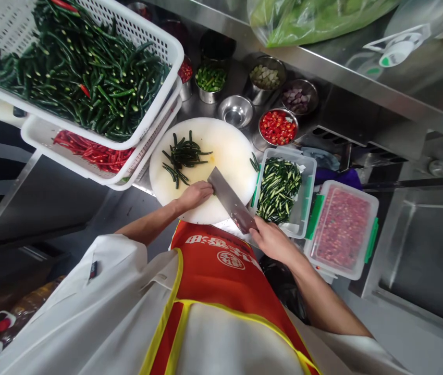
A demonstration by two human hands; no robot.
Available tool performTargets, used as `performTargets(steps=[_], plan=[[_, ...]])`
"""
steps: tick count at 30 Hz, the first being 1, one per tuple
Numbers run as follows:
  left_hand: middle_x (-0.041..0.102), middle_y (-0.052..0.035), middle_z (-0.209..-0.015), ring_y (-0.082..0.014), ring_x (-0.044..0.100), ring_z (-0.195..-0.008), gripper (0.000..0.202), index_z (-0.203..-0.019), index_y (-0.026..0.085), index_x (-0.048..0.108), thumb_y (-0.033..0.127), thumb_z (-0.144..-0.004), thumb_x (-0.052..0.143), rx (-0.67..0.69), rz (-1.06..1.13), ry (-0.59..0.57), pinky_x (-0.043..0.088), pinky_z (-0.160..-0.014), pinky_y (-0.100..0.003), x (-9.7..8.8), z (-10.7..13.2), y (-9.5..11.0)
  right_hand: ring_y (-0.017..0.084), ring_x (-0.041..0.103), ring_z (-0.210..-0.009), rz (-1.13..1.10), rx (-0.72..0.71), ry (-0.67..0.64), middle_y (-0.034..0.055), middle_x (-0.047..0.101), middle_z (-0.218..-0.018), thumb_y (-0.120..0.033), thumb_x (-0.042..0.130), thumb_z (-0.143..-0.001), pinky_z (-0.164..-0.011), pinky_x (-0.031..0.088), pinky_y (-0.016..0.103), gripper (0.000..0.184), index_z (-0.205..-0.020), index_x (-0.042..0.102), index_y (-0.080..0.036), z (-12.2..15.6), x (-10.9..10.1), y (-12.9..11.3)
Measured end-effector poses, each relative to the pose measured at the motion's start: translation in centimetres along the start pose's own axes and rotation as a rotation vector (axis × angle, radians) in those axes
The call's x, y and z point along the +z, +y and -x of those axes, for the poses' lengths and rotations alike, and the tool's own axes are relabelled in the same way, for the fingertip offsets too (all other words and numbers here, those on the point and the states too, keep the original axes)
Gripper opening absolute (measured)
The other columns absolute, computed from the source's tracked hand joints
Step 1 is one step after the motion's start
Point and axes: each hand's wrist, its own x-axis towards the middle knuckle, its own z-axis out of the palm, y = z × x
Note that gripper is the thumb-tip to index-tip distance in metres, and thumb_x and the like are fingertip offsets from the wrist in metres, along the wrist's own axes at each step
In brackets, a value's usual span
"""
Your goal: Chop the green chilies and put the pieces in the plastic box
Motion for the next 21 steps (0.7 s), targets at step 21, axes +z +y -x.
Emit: performTargets(steps=[21], plan=[[0.069,-0.0101,-0.098,-0.0206,0.061,-0.093,0.030,-0.094,0.018,0.070,0.024,-0.101,0.042,-0.095,-0.040,0.114,0.052,-0.086,-0.037,-0.5,-0.1,-2.0,0.025,0.067,-0.083,0.157,-0.026,0.021,0.0132,0.071,-0.088,-0.025,0.039,-0.100,-0.068,0.035,0.030,0.018,-0.108,0.051,-0.015,-3.4,1.2,-0.9]])
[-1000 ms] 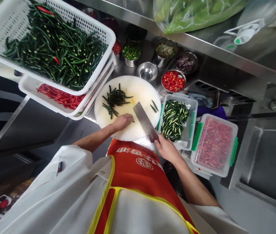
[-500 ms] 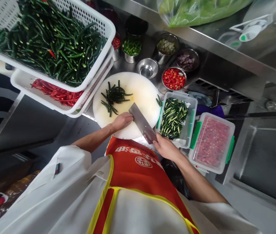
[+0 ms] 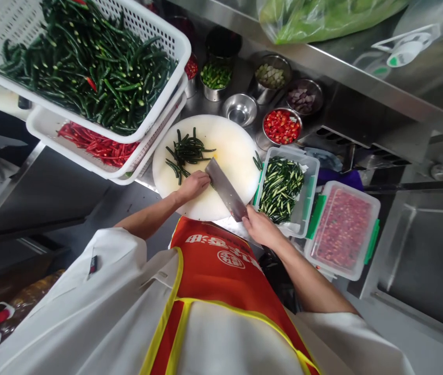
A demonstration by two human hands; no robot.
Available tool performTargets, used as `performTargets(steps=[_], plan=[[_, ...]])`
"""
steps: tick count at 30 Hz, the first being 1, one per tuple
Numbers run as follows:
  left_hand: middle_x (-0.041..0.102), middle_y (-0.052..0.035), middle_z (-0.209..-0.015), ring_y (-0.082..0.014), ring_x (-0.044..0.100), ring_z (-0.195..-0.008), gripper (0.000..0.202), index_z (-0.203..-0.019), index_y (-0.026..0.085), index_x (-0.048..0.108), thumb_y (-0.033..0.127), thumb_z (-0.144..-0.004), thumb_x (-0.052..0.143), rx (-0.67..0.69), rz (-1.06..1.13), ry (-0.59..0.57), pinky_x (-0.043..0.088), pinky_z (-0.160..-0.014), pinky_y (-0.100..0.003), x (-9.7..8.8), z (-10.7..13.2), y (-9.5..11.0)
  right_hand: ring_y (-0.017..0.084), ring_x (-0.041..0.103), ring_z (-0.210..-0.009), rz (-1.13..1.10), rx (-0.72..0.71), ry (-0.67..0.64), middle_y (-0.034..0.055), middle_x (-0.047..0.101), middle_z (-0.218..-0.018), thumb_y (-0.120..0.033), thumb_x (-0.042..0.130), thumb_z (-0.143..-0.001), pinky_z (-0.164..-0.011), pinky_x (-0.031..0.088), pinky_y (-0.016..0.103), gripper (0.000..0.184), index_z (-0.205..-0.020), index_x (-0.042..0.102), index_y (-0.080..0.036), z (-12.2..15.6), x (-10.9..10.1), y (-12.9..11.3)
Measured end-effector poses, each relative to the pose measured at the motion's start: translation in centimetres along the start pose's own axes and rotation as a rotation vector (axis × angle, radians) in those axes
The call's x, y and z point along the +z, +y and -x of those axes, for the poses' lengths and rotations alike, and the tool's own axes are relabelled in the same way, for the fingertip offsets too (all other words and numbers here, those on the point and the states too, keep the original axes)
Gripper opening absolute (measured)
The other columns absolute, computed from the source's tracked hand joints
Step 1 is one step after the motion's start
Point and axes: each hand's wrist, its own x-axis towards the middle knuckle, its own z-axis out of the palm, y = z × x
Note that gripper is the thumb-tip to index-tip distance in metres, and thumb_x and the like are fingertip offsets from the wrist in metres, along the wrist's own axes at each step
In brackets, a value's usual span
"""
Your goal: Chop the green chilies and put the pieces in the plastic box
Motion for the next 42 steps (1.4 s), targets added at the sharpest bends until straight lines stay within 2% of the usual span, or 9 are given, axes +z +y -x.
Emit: performTargets(steps=[9,14,18,21,26,30,33,38,42], plan=[[0.069,-0.0114,-0.098,-0.0216,0.059,-0.092,0.031,-0.095,0.016,0.069,0.023,-0.102,0.040,0.037,-0.035,-0.009,0.050,-0.086,-0.038,0.4,0.1,0.3,0.026,0.068,-0.084,0.016,0.042,0.013,0.0136,0.073,-0.091,-0.025,0.039,-0.101,-0.069,0.037,0.030,0.020,-0.114,0.049,-0.014,-2.4,1.3,-1.1],[0.068,-0.0115,-0.106,-0.0222,0.058,-0.095,0.027,-0.103,0.016,0.070,0.018,-0.097,0.043,-0.113,-0.139,0.047,0.049,-0.088,-0.038,-2.6,1.1,0.0,0.024,0.068,-0.083,-0.044,0.020,0.064,0.0117,0.073,-0.091,-0.026,0.040,-0.100,-0.070,0.036,0.029,0.018,-0.109,0.052,-0.016,-0.5,1.0,-0.1],[0.069,-0.0110,-0.105,-0.0257,0.058,-0.095,0.023,-0.099,0.018,0.073,0.018,-0.090,0.051,-0.227,-0.311,-0.111,0.047,-0.085,-0.040,-5.9,1.5,-1.8,0.024,0.068,-0.081,-0.096,-0.034,0.029,0.0095,0.072,-0.086,-0.027,0.040,-0.100,-0.069,0.036,0.030,0.017,-0.104,0.054,-0.018,1.1,1.4,0.6],[0.069,-0.0104,-0.098,-0.0261,0.059,-0.093,0.019,-0.088,0.018,0.073,0.019,-0.089,0.054,-0.218,-0.368,-0.237,0.045,-0.081,-0.039,-6.6,0.6,-2.2,0.024,0.068,-0.081,-0.143,-0.029,0.009,0.0079,0.072,-0.085,-0.027,0.041,-0.098,-0.070,0.038,0.029,0.016,-0.101,0.056,-0.019,1.0,2.0,1.2],[0.068,-0.0106,-0.097,-0.0230,0.060,-0.091,0.025,-0.093,0.016,0.072,0.020,-0.097,0.048,-0.031,-0.258,-0.280,0.047,-0.080,-0.036,-3.3,-1.8,1.0,0.025,0.068,-0.084,-0.174,0.102,0.113,0.0110,0.073,-0.093,-0.028,0.040,-0.099,-0.071,0.040,0.030,0.022,-0.111,0.055,-0.017,0.1,2.0,2.0],[0.067,-0.0101,-0.109,-0.0203,0.060,-0.097,0.029,-0.109,0.016,0.069,0.023,-0.101,0.042,0.115,-0.081,-0.250,0.050,-0.087,-0.033,-0.3,-1.9,3.6,0.027,0.069,-0.085,-0.109,0.117,0.120,0.0131,0.074,-0.095,-0.026,0.041,-0.099,-0.071,0.039,0.031,0.022,-0.112,0.055,-0.015,0.5,1.5,1.7],[0.065,-0.0111,-0.115,-0.0197,0.060,-0.104,0.029,-0.116,0.015,0.066,0.019,-0.100,0.042,0.067,0.003,-0.168,0.051,-0.092,-0.032,0.2,-1.4,3.3,0.026,0.069,-0.084,-0.083,0.112,0.083,0.0117,0.074,-0.091,-0.026,0.041,-0.099,-0.069,0.038,0.030,0.022,-0.113,0.056,-0.016,1.1,1.3,1.4],[0.067,-0.0121,-0.107,-0.0208,0.062,-0.100,0.030,-0.103,0.014,0.069,0.021,-0.101,0.040,0.075,0.019,-0.147,0.053,-0.087,-0.034,-0.1,-1.1,1.6,0.026,0.070,-0.086,-0.061,0.099,0.052,0.0120,0.075,-0.094,-0.025,0.041,-0.100,-0.070,0.038,0.030,0.022,-0.115,0.055,-0.015,1.4,0.9,0.9],[0.068,-0.0101,-0.105,-0.0198,0.063,-0.095,0.031,-0.100,0.016,0.070,0.024,-0.102,0.040,0.080,0.023,-0.106,0.053,-0.084,-0.033,0.4,-0.9,1.7,0.026,0.071,-0.088,-0.062,0.056,0.007,0.0117,0.075,-0.094,-0.025,0.041,-0.100,-0.070,0.038,0.031,0.020,-0.111,0.055,-0.016,1.8,0.0,1.0]])
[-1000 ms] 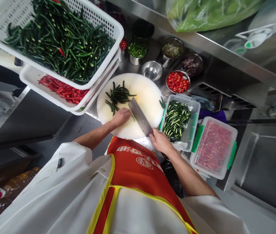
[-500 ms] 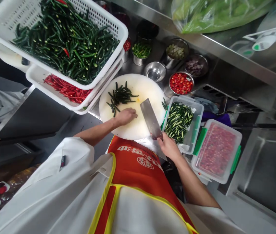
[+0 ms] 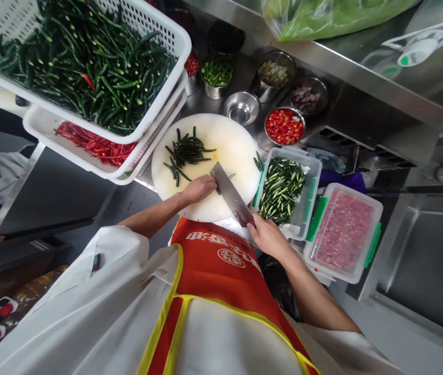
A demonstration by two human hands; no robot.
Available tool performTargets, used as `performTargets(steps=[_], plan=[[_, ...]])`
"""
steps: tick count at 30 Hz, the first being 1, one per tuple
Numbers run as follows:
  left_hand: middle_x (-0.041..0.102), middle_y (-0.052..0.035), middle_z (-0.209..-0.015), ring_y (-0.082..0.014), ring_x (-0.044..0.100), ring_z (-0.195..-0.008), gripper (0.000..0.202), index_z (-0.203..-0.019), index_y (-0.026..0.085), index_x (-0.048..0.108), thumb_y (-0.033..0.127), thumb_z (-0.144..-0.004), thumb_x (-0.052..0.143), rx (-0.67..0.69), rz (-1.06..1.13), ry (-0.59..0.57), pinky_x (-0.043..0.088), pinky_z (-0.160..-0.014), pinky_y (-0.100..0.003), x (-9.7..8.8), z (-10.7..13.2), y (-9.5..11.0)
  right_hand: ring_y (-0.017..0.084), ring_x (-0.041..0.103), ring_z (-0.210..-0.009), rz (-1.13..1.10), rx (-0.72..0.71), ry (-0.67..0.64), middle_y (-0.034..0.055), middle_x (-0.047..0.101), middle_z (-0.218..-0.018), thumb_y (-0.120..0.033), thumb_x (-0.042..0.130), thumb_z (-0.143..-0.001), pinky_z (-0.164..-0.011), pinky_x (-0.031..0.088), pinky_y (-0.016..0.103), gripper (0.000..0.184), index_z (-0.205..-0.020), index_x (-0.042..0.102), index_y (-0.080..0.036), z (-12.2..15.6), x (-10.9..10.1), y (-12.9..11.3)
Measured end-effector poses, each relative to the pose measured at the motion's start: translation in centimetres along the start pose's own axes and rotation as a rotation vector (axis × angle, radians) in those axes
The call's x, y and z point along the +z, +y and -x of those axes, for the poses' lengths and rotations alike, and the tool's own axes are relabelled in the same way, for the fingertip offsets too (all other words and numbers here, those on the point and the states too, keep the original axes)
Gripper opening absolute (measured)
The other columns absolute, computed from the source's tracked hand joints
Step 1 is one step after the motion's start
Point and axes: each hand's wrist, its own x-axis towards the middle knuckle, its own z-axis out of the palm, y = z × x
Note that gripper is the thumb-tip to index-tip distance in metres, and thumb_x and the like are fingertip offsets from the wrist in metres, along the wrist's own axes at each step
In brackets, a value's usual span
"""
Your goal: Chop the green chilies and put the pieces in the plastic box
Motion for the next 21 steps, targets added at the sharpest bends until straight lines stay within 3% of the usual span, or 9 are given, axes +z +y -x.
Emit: performTargets(steps=[6,13,16,21], plan=[[0.068,-0.0101,-0.105,-0.0194,0.062,-0.096,0.032,-0.097,0.016,0.068,0.024,-0.103,0.038,0.009,-0.021,0.023,0.052,-0.086,-0.033,0.5,0.6,0.1,0.025,0.071,-0.088,-0.023,-0.005,-0.085,0.0104,0.075,-0.094,-0.026,0.042,-0.100,-0.069,0.038,0.029,0.019,-0.111,0.054,-0.018,0.7,-1.4,0.4],[0.069,-0.0084,-0.102,-0.0183,0.062,-0.093,0.031,-0.093,0.017,0.067,0.023,-0.102,0.038,0.005,-0.031,0.059,0.052,-0.085,-0.032,0.8,0.6,0.7,0.024,0.069,-0.086,0.023,0.004,0.016,0.0137,0.074,-0.095,-0.025,0.040,-0.101,-0.071,0.039,0.029,0.021,-0.114,0.052,-0.014,-3.1,1.6,-0.9],[0.068,-0.0097,-0.101,-0.0189,0.061,-0.093,0.028,-0.093,0.017,0.068,0.020,-0.100,0.041,-0.038,-0.039,0.087,0.052,-0.085,-0.033,-0.7,1.1,0.3,0.024,0.068,-0.086,-0.013,-0.009,0.061,0.0120,0.073,-0.092,-0.026,0.040,-0.101,-0.071,0.039,0.029,0.019,-0.109,0.054,-0.016,-3.0,1.7,-0.6],[0.067,-0.0127,-0.102,-0.0266,0.058,-0.094,0.019,-0.091,0.017,0.072,0.013,-0.082,0.055,-0.236,-0.256,0.021,0.048,-0.085,-0.043,-5.7,3.8,-2.8,0.025,0.068,-0.080,-0.048,-0.071,0.028,0.0088,0.072,-0.085,-0.027,0.041,-0.100,-0.069,0.037,0.030,0.017,-0.102,0.055,-0.019,-0.4,1.2,0.4]])
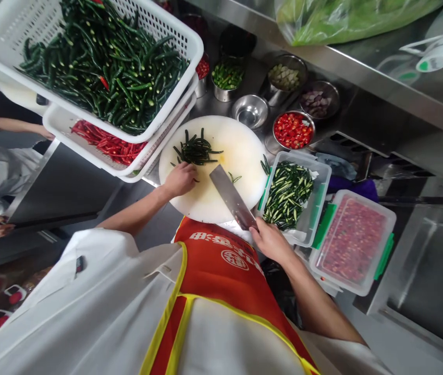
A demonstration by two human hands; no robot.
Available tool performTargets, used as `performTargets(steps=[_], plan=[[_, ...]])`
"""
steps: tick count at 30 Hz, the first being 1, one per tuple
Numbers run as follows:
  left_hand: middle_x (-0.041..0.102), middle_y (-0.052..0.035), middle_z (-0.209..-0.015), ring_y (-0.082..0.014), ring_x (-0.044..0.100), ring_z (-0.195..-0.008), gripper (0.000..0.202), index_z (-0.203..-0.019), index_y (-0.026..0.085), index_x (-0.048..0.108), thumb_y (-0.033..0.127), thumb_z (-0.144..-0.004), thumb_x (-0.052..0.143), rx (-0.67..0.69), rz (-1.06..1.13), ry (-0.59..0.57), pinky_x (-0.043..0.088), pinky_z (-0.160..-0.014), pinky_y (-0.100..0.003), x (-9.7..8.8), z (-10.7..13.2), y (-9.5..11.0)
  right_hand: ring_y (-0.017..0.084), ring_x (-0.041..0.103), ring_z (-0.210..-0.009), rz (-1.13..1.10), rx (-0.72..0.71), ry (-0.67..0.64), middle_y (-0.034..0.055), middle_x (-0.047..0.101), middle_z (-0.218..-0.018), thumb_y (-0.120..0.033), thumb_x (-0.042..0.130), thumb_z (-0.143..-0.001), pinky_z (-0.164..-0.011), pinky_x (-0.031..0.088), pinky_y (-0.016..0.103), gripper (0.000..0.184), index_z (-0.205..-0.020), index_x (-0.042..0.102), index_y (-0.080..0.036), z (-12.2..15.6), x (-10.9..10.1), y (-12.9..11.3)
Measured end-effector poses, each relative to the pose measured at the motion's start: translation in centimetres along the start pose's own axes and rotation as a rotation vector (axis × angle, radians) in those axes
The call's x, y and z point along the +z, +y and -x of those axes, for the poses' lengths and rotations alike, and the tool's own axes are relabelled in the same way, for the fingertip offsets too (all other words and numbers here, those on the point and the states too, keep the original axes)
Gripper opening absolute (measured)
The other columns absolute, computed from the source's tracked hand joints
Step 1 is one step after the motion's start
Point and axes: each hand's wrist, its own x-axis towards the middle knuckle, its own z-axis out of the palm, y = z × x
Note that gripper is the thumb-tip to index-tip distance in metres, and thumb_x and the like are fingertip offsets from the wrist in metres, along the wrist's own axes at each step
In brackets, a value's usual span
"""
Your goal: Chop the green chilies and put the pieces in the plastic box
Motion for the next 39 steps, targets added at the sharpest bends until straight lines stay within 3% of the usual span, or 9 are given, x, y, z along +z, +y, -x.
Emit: performTargets(steps=[2,4,7,10,13,17,23,29,39], plan=[[0.066,-0.0133,-0.100,-0.0292,0.056,-0.094,0.017,-0.085,0.018,0.072,0.012,-0.078,0.058,-0.047,-0.078,-0.048,0.046,-0.083,-0.046,-1.0,0.4,-1.2,0.025,0.068,-0.081,-0.007,-0.014,-0.035,0.0081,0.072,-0.084,-0.025,0.042,-0.098,-0.069,0.037,0.030,0.015,-0.098,0.056,-0.020,0.4,0.1,0.3],[0.066,-0.0134,-0.098,-0.0298,0.055,-0.094,0.016,-0.082,0.019,0.072,0.013,-0.080,0.057,-0.060,-0.088,-0.056,0.044,-0.082,-0.047,-1.0,0.2,-1.0,0.024,0.068,-0.082,-0.026,0.006,-0.030,0.0079,0.073,-0.087,-0.025,0.042,-0.098,-0.069,0.037,0.030,0.015,-0.099,0.056,-0.020,0.2,0.3,0.6],[0.065,-0.0128,-0.099,-0.0279,0.054,-0.094,0.018,-0.087,0.019,0.071,0.017,-0.089,0.053,-0.004,-0.030,-0.029,0.044,-0.082,-0.044,0.3,-0.9,1.6,0.024,0.068,-0.084,-0.038,0.076,0.041,0.0084,0.074,-0.091,-0.026,0.041,-0.099,-0.070,0.037,0.030,0.017,-0.105,0.056,-0.019,-0.5,0.4,0.7],[0.065,-0.0112,-0.101,-0.0242,0.055,-0.094,0.023,-0.093,0.019,0.069,0.018,-0.096,0.047,0.137,0.081,-0.065,0.047,-0.082,-0.039,2.2,-1.9,4.8,0.025,0.068,-0.083,0.003,0.134,0.079,0.0106,0.074,-0.094,-0.027,0.040,-0.099,-0.069,0.037,0.030,0.019,-0.108,0.055,-0.018,-0.9,0.1,0.3],[0.065,-0.0101,-0.103,-0.0215,0.058,-0.095,0.027,-0.096,0.017,0.068,0.021,-0.100,0.042,0.192,0.162,-0.071,0.050,-0.081,-0.033,3.7,-1.9,6.4,0.025,0.069,-0.083,0.033,0.131,0.064,0.0114,0.074,-0.094,-0.027,0.040,-0.100,-0.068,0.036,0.031,0.020,-0.110,0.054,-0.017,-0.6,-0.3,-0.2],[0.067,-0.0110,-0.107,-0.0199,0.061,-0.098,0.030,-0.101,0.016,0.068,0.024,-0.103,0.039,0.181,0.218,-0.001,0.053,-0.084,-0.032,4.6,-1.4,5.7,0.025,0.069,-0.081,0.090,0.102,0.022,0.0105,0.074,-0.090,-0.025,0.041,-0.100,-0.067,0.034,0.031,0.019,-0.111,0.054,-0.017,0.1,-1.2,-0.9],[0.069,-0.0110,-0.108,-0.0193,0.064,-0.099,0.030,-0.100,0.017,0.069,0.025,-0.102,0.040,0.230,0.242,0.011,0.054,-0.086,-0.033,5.0,-1.6,4.6,0.025,0.069,-0.080,0.075,0.082,-0.071,0.0096,0.074,-0.089,-0.023,0.043,-0.098,-0.065,0.033,0.030,0.019,-0.111,0.056,-0.018,0.8,-3.0,-1.9],[0.069,-0.0107,-0.109,-0.0195,0.064,-0.098,0.030,-0.101,0.018,0.070,0.025,-0.102,0.040,0.242,0.247,0.018,0.054,-0.087,-0.034,5.3,-1.6,4.6,0.024,0.068,-0.089,-0.017,0.013,-0.130,0.0095,0.073,-0.097,-0.024,0.043,-0.099,-0.072,0.038,0.029,0.019,-0.112,0.056,-0.019,1.4,-4.1,0.0],[0.069,-0.0105,-0.104,-0.0195,0.064,-0.098,0.026,-0.095,0.017,0.069,0.022,-0.099,0.044,0.235,0.281,0.019,0.055,-0.086,-0.033,5.2,-2.3,4.9,0.023,0.065,-0.082,0.003,0.046,0.014,0.0114,0.072,-0.089,-0.027,0.042,-0.100,-0.070,0.037,0.029,0.019,-0.109,0.055,-0.015,-4.8,0.1,-1.9]])
